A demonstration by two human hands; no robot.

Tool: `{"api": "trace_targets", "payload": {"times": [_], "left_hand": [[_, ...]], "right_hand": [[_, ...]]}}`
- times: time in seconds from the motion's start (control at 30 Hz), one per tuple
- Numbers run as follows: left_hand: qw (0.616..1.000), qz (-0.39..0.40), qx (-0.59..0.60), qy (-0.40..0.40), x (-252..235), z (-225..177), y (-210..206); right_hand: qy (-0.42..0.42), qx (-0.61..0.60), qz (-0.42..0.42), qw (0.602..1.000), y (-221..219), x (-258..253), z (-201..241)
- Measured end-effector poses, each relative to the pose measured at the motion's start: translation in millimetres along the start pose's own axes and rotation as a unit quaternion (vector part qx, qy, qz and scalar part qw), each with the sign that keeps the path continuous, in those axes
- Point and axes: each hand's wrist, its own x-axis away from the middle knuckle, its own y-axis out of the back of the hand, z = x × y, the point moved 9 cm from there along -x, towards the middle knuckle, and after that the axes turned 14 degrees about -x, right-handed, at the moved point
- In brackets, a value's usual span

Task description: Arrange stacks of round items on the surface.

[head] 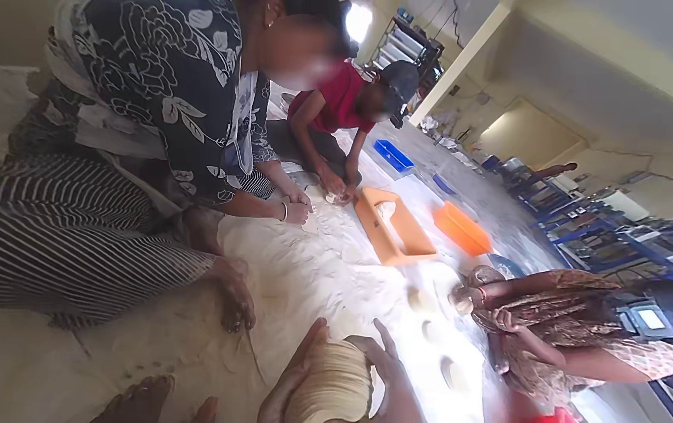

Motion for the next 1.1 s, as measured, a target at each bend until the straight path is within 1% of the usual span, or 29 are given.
{"api": "trace_targets", "payload": {"times": [0.03,0.07,0.13,0.17,0.2,0.23,0.3,0.33,0.37,0.47,0.5,0.53,0.57,0.63,0.67,0.73,0.8,0.83,0.9,0.93,0.97,1.0,1.03,1.1], "left_hand": [[0.997,0.067,-0.009,-0.023,-5.8,-0.2,-12.9],[0.995,0.089,-0.005,-0.041,-11.8,2.6,-15.9],[0.993,0.093,0.048,-0.051,-23.8,16.8,-6.3],[0.988,0.13,0.07,-0.051,-26.1,27.7,-2.9],[0.986,0.146,0.074,-0.04,-24.0,33.7,-6.2],[0.987,0.14,0.072,-0.025,-19.2,34.4,-12.4],[0.987,0.156,0.006,-0.027,-9.5,22.2,-24.2],[0.987,0.154,-0.026,-0.03,-7.9,13.1,-28.3],[0.989,0.141,-0.024,-0.037,-9.1,7.9,-27.4],[0.994,0.064,0.069,-0.049,-21.1,12.4,-6.9],[0.992,0.079,0.08,-0.06,-22.0,17.3,-4.3],[0.988,0.117,0.077,-0.072,-21.3,22.3,-6.7],[0.988,0.122,0.067,-0.06,-16.5,22.4,-14.1],[0.993,0.116,0.019,-0.025,-7.7,15.3,-24.6],[0.992,0.121,-0.01,-0.029,-6.4,7.8,-26.0],[0.993,0.102,-0.015,-0.054,-10.2,0.3,-19.8],[0.996,0.065,0.025,-0.062,-16.6,7.9,-8.2],[0.995,0.072,0.036,-0.058,-17.6,16.6,-5.8],[0.992,0.101,0.069,-0.045,-19.7,31.4,-9.4],[0.992,0.108,0.045,-0.04,-17.2,27.7,-14.6],[0.993,0.109,0.018,-0.046,-13.6,19.3,-17.9],[0.992,0.11,-0.004,-0.063,-11.6,9.2,-20.6],[0.992,0.098,-0.011,-0.08,-10.9,2.7,-18.8],[0.994,0.061,0.005,-0.093,-14.9,-0.4,-9.1]], "right_hand": [[0.012,-0.005,-0.002,1.0,3.0,-1.0,2.6],[0.025,-0.024,-0.007,0.999,6.4,0.8,4.4],[0.042,-0.069,-0.026,0.996,11.8,5.2,2.8],[0.038,-0.075,-0.029,0.996,11.6,7.8,-0.1],[0.028,-0.069,-0.025,0.997,9.8,8.6,-2.4],[0.012,-0.05,-0.014,0.999,6.4,8.1,-3.1],[-0.028,0.002,0.005,1.0,2.1,5.7,-0.5],[-0.024,0.012,0.007,1.0,2.6,3.5,2.7],[-0.01,0.009,0.007,1.0,4.6,2.3,6.3],[0.037,-0.051,-0.033,0.997,14.3,4.6,9.3],[0.04,-0.059,-0.04,0.997,15.3,5.9,6.8],[0.036,-0.053,-0.031,0.997,13.8,5.5,3.3],[0.024,-0.037,-0.015,0.999,10.2,4.6,-0.1],[-0.018,0.01,0.007,1.0,3.6,2.5,-3.5],[-0.022,0.019,0.008,1.0,2.9,0.7,-1.4],[0.006,-0.009,-0.003,1.0,6.8,-0.7,4.4],[0.027,-0.052,-0.01,0.998,8.5,-0.1,4.3],[0.02,-0.054,-0.005,0.998,6.3,0.3,1.8],[-0.026,-0.02,0.019,0.999,-1.4,-1.5,-4.9],[-0.052,0.001,0.025,0.998,-3.5,-1.9,-6.8],[-0.06,0.01,0.02,0.998,-2.5,-1.8,-6.3],[-0.044,0.004,0.002,0.999,2.5,-2.7,-3.0],[-0.011,-0.018,-0.017,1.0,8.0,-1.8,1.7],[0.054,-0.084,-0.037,0.994,14.6,0.5,8.6]]}}
